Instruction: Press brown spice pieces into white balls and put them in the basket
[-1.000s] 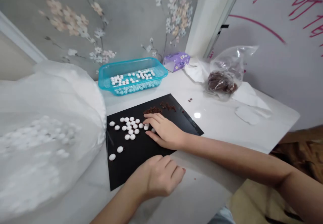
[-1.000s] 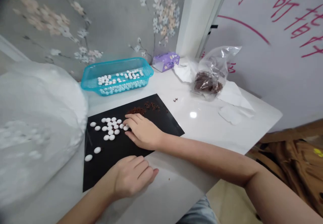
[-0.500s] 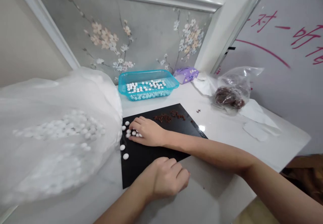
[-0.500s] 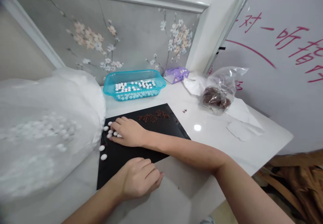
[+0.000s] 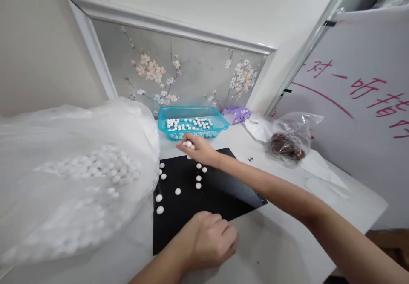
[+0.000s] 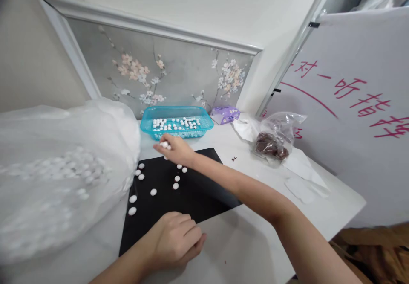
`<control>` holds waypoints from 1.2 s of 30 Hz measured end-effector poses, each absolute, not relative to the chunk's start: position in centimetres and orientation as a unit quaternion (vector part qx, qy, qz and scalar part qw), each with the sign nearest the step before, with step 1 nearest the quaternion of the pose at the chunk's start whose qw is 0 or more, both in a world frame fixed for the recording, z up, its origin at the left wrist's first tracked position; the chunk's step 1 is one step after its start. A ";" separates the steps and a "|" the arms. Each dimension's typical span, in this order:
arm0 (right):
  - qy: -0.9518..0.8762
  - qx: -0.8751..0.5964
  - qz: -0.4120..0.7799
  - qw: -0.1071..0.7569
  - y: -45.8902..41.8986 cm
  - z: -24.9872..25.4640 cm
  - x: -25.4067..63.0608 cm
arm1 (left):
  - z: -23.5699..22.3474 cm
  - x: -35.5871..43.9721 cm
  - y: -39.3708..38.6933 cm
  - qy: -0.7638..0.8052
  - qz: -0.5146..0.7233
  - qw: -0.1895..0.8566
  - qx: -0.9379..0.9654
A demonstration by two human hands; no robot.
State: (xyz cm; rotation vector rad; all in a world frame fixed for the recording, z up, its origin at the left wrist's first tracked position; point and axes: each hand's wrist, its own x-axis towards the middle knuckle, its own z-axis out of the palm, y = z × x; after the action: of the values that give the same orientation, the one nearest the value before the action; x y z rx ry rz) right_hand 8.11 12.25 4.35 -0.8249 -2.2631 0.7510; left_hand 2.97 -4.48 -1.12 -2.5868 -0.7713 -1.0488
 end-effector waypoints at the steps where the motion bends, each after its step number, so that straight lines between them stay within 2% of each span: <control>1: -0.841 -0.322 0.294 0.319 13.2 5.3 7.9 | -1.1 3.0 -4.5 -0.266 -0.358 0.120 -0.887; 3: -0.824 -0.361 0.291 0.325 15.6 7.2 7.4 | -1.2 3.0 -4.4 -0.269 -0.359 0.114 -0.886; 6: -0.814 -0.440 0.258 0.280 19.6 9.3 6.5 | -1.3 2.9 -4.4 -0.277 -0.362 0.102 -0.884; 13: -0.818 -0.471 0.275 0.185 24.1 9.9 6.4 | -1.0 2.7 -4.4 -0.302 -0.350 0.072 -0.884; 18: -0.832 -0.459 0.226 0.217 22.6 9.8 7.7 | -0.9 2.6 -4.4 -0.301 -0.356 0.068 -0.882; 21: -0.848 -0.416 0.181 0.272 18.2 8.0 9.5 | -1.0 2.7 -4.5 -0.302 -0.359 0.074 -0.880; 23: -0.894 -0.305 0.119 0.306 13.9 5.9 11.1 | -1.2 2.8 -4.5 -0.298 -0.357 0.079 -0.882; 25: -0.942 -0.210 0.100 0.243 9.7 3.9 12.6 | -1.3 2.8 -4.5 -0.292 -0.359 0.093 -0.882; 27: -0.966 -0.189 0.084 0.157 6.8 2.3 13.6 | -1.5 2.9 -4.5 -0.285 -0.368 0.110 -0.878; 30: -0.976 -0.192 0.057 0.087 5.7 1.0 13.5 | -1.6 3.0 -4.5 -0.282 -0.375 0.118 -0.875; 32: -0.978 -0.184 0.048 0.083 6.6 0.6 12.7 | -1.5 2.9 -4.5 -0.286 -0.374 0.118 -0.874; 36: -0.981 -0.142 0.046 0.127 8.8 0.1 10.8 | -1.2 2.8 -4.6 -0.294 -0.366 0.105 -0.876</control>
State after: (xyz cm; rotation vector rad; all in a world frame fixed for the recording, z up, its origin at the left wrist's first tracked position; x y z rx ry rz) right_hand 10.80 8.82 0.08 -0.4128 -2.8545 0.1353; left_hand 2.75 -4.60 -1.19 -2.5823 -0.8673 -1.0797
